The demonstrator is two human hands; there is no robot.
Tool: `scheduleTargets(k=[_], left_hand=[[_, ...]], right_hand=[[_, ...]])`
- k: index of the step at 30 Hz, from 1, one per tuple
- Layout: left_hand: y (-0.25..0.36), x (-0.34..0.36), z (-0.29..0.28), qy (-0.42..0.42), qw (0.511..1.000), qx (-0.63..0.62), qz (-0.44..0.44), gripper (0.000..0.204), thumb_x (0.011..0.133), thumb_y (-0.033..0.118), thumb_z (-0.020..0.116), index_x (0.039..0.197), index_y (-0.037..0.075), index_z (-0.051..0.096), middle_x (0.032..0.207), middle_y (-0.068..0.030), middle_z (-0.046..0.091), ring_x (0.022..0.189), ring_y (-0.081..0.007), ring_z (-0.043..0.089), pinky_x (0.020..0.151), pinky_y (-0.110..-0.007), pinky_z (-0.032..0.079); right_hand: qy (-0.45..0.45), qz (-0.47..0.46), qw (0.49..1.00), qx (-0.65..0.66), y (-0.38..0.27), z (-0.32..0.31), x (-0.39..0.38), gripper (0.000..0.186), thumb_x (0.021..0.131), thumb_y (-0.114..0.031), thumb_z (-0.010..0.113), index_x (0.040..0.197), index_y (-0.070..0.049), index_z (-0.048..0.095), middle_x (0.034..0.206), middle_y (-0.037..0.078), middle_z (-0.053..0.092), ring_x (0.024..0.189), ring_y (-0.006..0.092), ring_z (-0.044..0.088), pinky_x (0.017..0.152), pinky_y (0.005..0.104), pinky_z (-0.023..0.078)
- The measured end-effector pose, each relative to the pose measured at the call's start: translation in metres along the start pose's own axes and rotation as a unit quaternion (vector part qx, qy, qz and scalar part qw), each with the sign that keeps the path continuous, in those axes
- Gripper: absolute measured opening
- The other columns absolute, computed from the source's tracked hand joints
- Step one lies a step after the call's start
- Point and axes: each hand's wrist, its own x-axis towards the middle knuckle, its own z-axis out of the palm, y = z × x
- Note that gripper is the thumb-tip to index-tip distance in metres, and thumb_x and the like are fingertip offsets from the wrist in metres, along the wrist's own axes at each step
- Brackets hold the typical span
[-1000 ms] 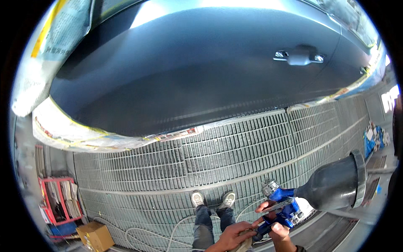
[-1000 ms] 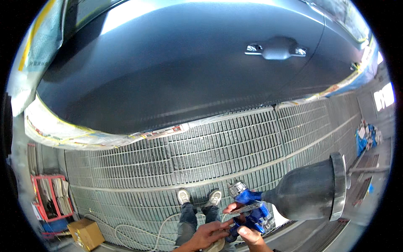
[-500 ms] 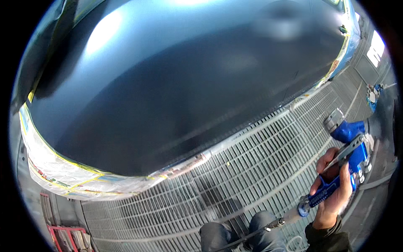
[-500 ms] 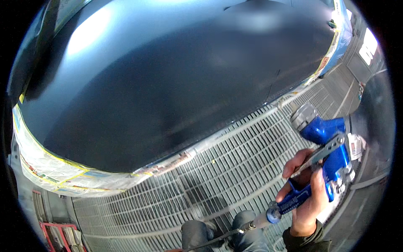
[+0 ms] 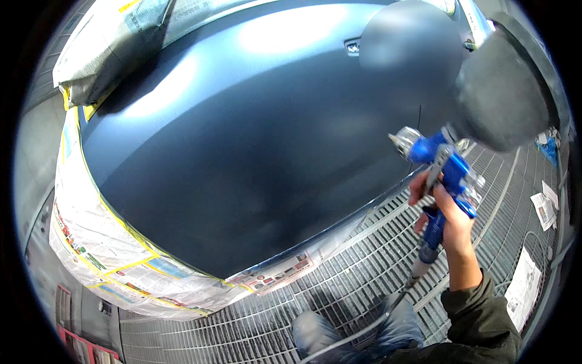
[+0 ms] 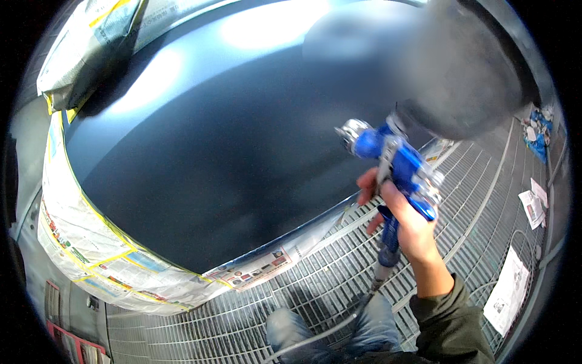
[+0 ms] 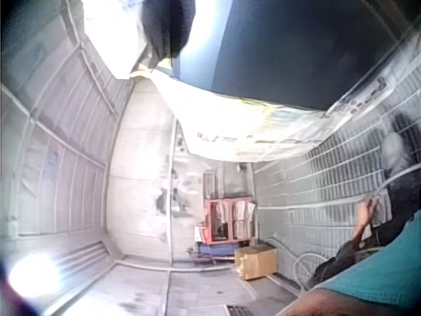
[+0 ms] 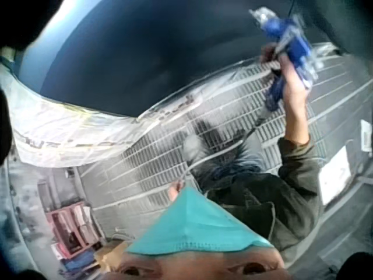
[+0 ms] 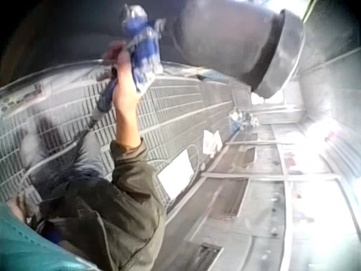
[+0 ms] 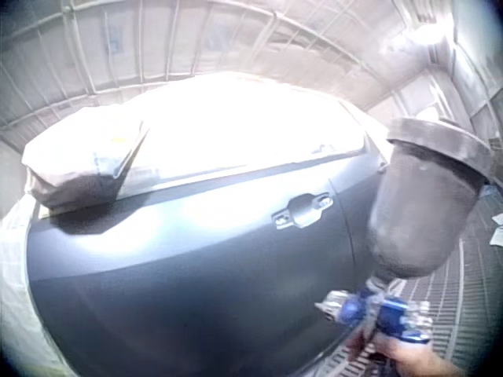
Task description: The person wipes the rear quarter panel and door of a blue car with a white cloth, then uses a spray gun to apply a coat of paint. The surrounding areas are masked with newspaper and tape.
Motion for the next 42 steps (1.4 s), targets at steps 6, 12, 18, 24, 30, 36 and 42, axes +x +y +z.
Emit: scheduleTargets(k=[6,12,18,24,30,36,42], left_hand=[[-0.004,0.015,0.000,-0.004,0.991,-0.129,0.042,0.034,0.091,0.015,0.059,0.118,-0.005,0.056,0.114,-0.0166,0.058,0.105,-0.0230,0.057,0.088,-0.035,0.049],[0.096,-0.017,-0.011,-0.017,0.995,0.049,0.085,0.024,0.092,0.019,0.059,0.100,-0.002,0.067,0.077,-0.0119,0.066,0.070,-0.0214,0.059,0.069,-0.036,0.048],[0.087,-0.002,-0.014,0.058,0.963,0.192,0.181,0.028,0.090,0.026,0.062,0.100,0.000,0.067,0.078,-0.0212,0.066,0.067,-0.0326,0.063,0.062,-0.042,0.047],[0.107,0.013,-0.006,0.000,0.933,0.310,0.185,0.031,0.089,0.030,0.062,0.101,0.002,0.067,0.085,-0.0247,0.066,0.078,-0.0420,0.065,0.065,-0.048,0.049],[0.057,0.044,-0.007,-0.034,0.913,0.320,0.252,0.029,0.088,0.028,0.063,0.104,0.006,0.069,0.091,-0.0214,0.068,0.083,-0.0420,0.064,0.073,-0.046,0.051],[0.063,0.033,-0.013,-0.178,0.893,0.347,0.223,0.032,0.088,0.030,0.064,0.109,0.006,0.068,0.095,-0.0147,0.070,0.080,-0.0336,0.067,0.072,-0.040,0.052],[0.144,0.045,0.055,-0.372,0.886,0.159,0.227,0.025,0.096,0.023,0.058,0.119,0.016,0.067,0.095,-0.0032,0.072,0.086,-0.0128,0.068,0.083,-0.027,0.052]], right_hand=[[0.052,-0.056,0.997,0.018,-0.005,0.032,0.065,0.022,0.092,-0.019,0.060,0.103,0.000,0.064,0.094,0.008,0.066,0.081,0.0120,0.064,0.049,0.0264,0.053],[-0.203,0.016,0.966,0.161,0.002,0.041,0.075,0.036,0.092,-0.021,0.061,0.120,0.002,0.053,0.102,0.016,0.064,0.084,0.0200,0.065,0.053,0.0280,0.057],[-0.035,-0.021,0.997,0.062,0.000,0.021,0.088,0.040,0.086,-0.040,0.062,0.093,0.000,0.062,0.077,0.008,0.059,0.067,0.0137,0.060,0.043,0.0241,0.050],[0.181,-0.096,0.978,-0.039,0.000,-0.038,0.087,0.030,0.096,-0.025,0.052,0.103,0.002,0.063,0.084,0.009,0.063,0.071,0.0107,0.061,0.044,0.0205,0.050],[0.013,-0.025,0.998,0.054,0.009,-0.030,0.038,0.051,0.082,-0.039,0.065,0.106,0.004,0.057,0.084,0.015,0.061,0.067,0.0180,0.062,0.038,0.0258,0.051],[-0.045,0.137,0.983,0.111,0.037,-0.026,-0.026,0.052,0.079,-0.039,0.072,0.109,0.001,0.056,0.097,0.015,0.062,0.086,0.0245,0.063,0.052,0.0309,0.056],[-0.013,0.187,0.973,0.132,0.072,-0.039,-0.085,0.046,0.086,-0.033,0.068,0.113,0.002,0.054,0.103,0.016,0.063,0.089,0.0266,0.064,0.054,0.0349,0.058]])
